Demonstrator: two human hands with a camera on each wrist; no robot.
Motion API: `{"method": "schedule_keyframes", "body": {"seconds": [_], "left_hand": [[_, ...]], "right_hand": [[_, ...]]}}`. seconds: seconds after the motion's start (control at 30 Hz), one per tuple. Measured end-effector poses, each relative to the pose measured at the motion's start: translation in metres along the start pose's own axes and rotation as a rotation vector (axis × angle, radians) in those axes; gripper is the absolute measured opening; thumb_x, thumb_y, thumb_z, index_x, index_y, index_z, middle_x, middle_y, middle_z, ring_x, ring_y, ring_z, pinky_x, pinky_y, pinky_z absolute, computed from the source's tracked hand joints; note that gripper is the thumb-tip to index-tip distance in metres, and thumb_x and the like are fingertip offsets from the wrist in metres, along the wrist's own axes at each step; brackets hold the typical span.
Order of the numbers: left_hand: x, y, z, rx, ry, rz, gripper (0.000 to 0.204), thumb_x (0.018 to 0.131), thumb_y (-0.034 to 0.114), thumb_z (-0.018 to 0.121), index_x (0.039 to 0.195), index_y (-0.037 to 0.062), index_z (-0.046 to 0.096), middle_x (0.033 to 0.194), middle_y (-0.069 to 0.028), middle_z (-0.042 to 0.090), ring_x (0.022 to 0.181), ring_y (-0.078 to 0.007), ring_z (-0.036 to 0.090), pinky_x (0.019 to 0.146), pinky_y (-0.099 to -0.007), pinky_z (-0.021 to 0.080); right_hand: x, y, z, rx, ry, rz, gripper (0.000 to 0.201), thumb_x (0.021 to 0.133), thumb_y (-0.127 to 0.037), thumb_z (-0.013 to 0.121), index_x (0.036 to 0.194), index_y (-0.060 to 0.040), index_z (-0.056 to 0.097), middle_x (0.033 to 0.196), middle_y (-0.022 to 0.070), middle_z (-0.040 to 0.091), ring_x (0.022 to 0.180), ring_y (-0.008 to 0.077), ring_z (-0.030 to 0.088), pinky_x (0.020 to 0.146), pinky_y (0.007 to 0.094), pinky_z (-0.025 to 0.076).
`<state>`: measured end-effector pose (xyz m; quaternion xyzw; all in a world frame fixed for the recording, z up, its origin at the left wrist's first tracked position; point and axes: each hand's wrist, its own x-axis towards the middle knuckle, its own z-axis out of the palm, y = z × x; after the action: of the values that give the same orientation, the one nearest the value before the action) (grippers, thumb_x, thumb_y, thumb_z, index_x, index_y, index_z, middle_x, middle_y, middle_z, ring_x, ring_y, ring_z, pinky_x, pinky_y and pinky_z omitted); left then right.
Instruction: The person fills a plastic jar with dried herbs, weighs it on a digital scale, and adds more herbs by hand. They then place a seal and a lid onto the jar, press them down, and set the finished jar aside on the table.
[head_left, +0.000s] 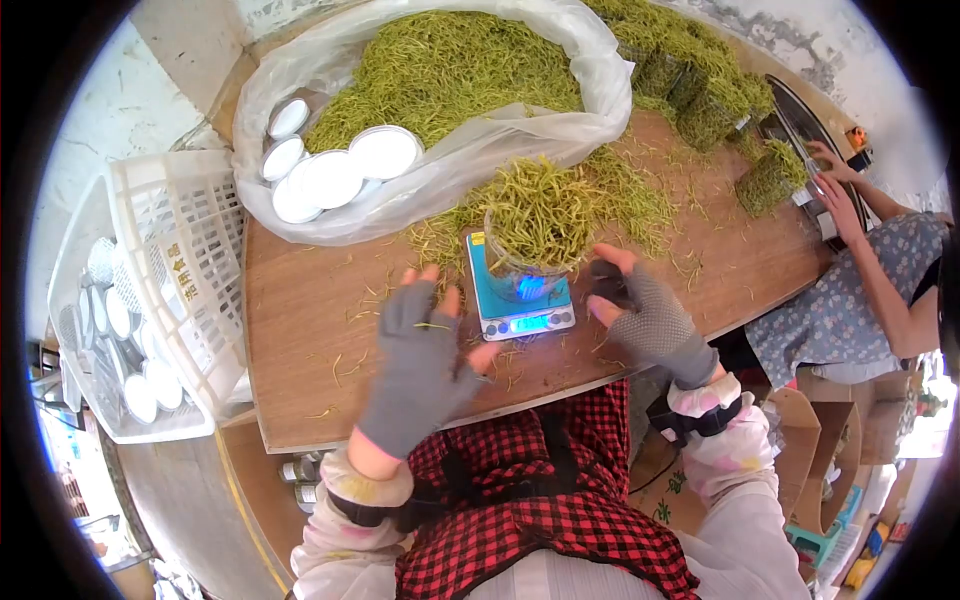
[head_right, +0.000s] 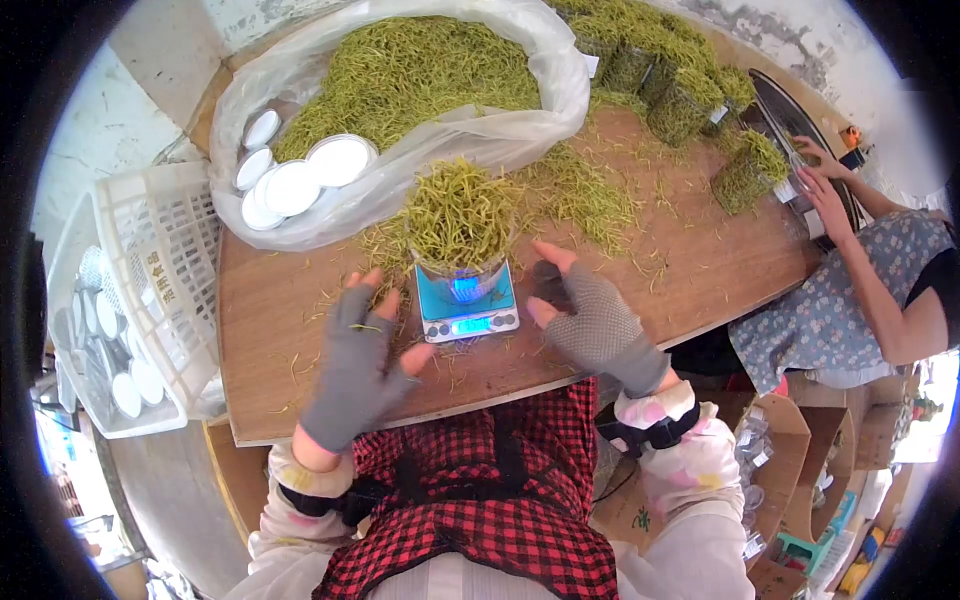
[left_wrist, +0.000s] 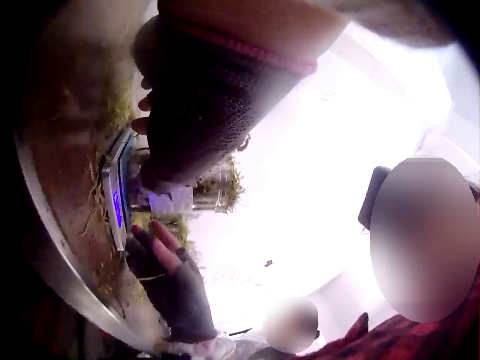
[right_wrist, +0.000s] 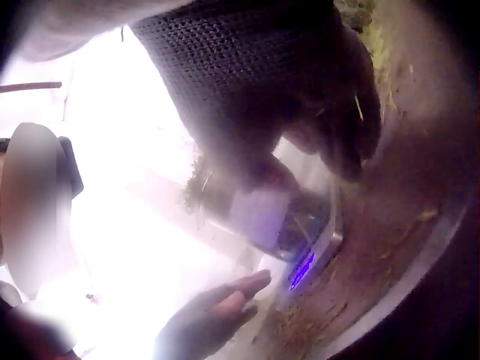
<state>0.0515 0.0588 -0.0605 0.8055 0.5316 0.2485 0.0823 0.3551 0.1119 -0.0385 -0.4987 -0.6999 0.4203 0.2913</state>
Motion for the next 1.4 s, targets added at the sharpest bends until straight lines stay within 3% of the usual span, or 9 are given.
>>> {"method": "schedule_keyframes", "body": {"seconds": [0.17, 0.33, 0.5, 0.57, 1.03, 1.1, 1.23, 1.3, 1.4], "left_hand": [[-0.02, -0.022, -0.027, 0.0, 0.148, -0.126, 0.075, 0.09, 0.032, 0.081, 0.15, -0.0005, 0.049, 0.157, -0.0266, 0.041, 0.147, -0.0424, 0.04, 0.118, -0.0498, 0.037], [-0.028, -0.023, -0.045, -0.121, 0.2, -0.242, 0.077, 0.089, 0.031, 0.081, 0.149, -0.005, 0.048, 0.155, -0.0282, 0.042, 0.142, -0.0441, 0.044, 0.115, -0.0494, 0.039], [-0.015, -0.012, -0.055, -0.117, 0.15, -0.241, 0.077, 0.09, 0.029, 0.082, 0.154, 0.0034, 0.047, 0.161, -0.0214, 0.038, 0.148, -0.0357, 0.04, 0.119, -0.046, 0.037], [-0.009, -0.006, -0.057, -0.195, 0.166, -0.244, 0.076, 0.09, 0.031, 0.081, 0.145, -0.011, 0.05, 0.158, -0.0248, 0.04, 0.145, -0.0395, 0.042, 0.117, -0.046, 0.038], [-0.013, -0.013, -0.052, -0.19, 0.165, -0.174, 0.079, 0.088, 0.031, 0.083, 0.151, -0.0022, 0.048, 0.158, -0.0237, 0.041, 0.144, -0.0398, 0.043, 0.116, -0.0473, 0.039], [-0.009, -0.018, -0.048, -0.209, 0.175, -0.164, 0.079, 0.089, 0.031, 0.083, 0.153, 0.0016, 0.048, 0.161, -0.0208, 0.04, 0.147, -0.0368, 0.042, 0.117, -0.0465, 0.038], [0.009, -0.042, -0.044, -0.097, 0.161, -0.049, 0.075, 0.088, 0.031, 0.083, 0.147, -0.0031, 0.051, 0.15, -0.0252, 0.049, 0.136, -0.041, 0.051, 0.111, -0.0463, 0.044], [0.031, -0.047, -0.048, -0.07, 0.171, 0.03, 0.071, 0.087, 0.028, 0.082, 0.142, -0.0059, 0.054, 0.143, -0.028, 0.054, 0.128, -0.0438, 0.056, 0.106, -0.0465, 0.048], [0.067, -0.039, -0.053, -0.059, 0.001, -0.064, 0.06, 0.088, 0.033, 0.078, 0.132, -0.005, 0.062, 0.122, -0.0254, 0.066, 0.111, -0.0421, 0.065, 0.095, -0.0453, 0.053]], "right_hand": [[-0.004, 0.011, -0.029, -0.051, 0.061, -0.017, 0.047, 0.096, -0.009, 0.07, 0.141, -0.0052, 0.057, 0.123, 0.0089, 0.067, 0.107, 0.0169, 0.066, 0.094, 0.0319, 0.054], [-0.006, 0.009, -0.048, -0.038, 0.122, 0.041, 0.034, 0.096, -0.01, 0.071, 0.129, -0.0043, 0.065, 0.109, 0.0057, 0.071, 0.1, 0.014, 0.066, 0.09, 0.0297, 0.054], [0.008, -0.014, -0.062, -0.149, 0.164, -0.058, 0.015, 0.097, -0.013, 0.071, 0.11, -0.0048, 0.071, 0.082, 0.0005, 0.067, 0.074, 0.0084, 0.061, 0.066, 0.0271, 0.051], [0.015, -0.025, -0.063, -0.162, 0.195, -0.102, 0.014, 0.097, -0.013, 0.071, 0.108, -0.0048, 0.071, 0.08, 0.0, 0.066, 0.071, 0.0077, 0.059, 0.063, 0.0271, 0.049], [0.042, -0.048, -0.066, -0.302, 0.157, -0.266, 0.016, 0.096, -0.013, 0.072, 0.108, -0.0027, 0.07, 0.079, 0.0003, 0.065, 0.069, 0.0063, 0.057, 0.063, 0.0259, 0.048], [0.048, -0.046, -0.077, -0.335, 0.089, 0.005, 0.033, 0.091, -0.018, 0.077, 0.119, -0.0035, 0.067, 0.094, 0.0062, 0.069, 0.078, 0.0128, 0.063, 0.07, 0.0316, 0.053], [0.079, 0.006, -0.111, -0.752, 0.039, 0.025, 0.062, 0.084, -0.028, 0.083, 0.136, -0.0049, 0.059, 0.121, 0.0171, 0.067, 0.101, 0.027, 0.069, 0.086, 0.0409, 0.056], [0.095, 0.018, -0.12, -0.909, -0.075, 0.135, 0.088, 0.075, -0.034, 0.089, 0.149, -0.0066, 0.05, 0.139, 0.0259, 0.057, 0.124, 0.0405, 0.061, 0.103, 0.0469, 0.051], [0.114, -0.002, -0.107, -0.955, -0.103, 0.21, 0.099, 0.072, -0.035, 0.091, 0.154, -0.0064, 0.044, 0.145, 0.0278, 0.053, 0.13, 0.0431, 0.058, 0.109, 0.0462, 0.049]]}}
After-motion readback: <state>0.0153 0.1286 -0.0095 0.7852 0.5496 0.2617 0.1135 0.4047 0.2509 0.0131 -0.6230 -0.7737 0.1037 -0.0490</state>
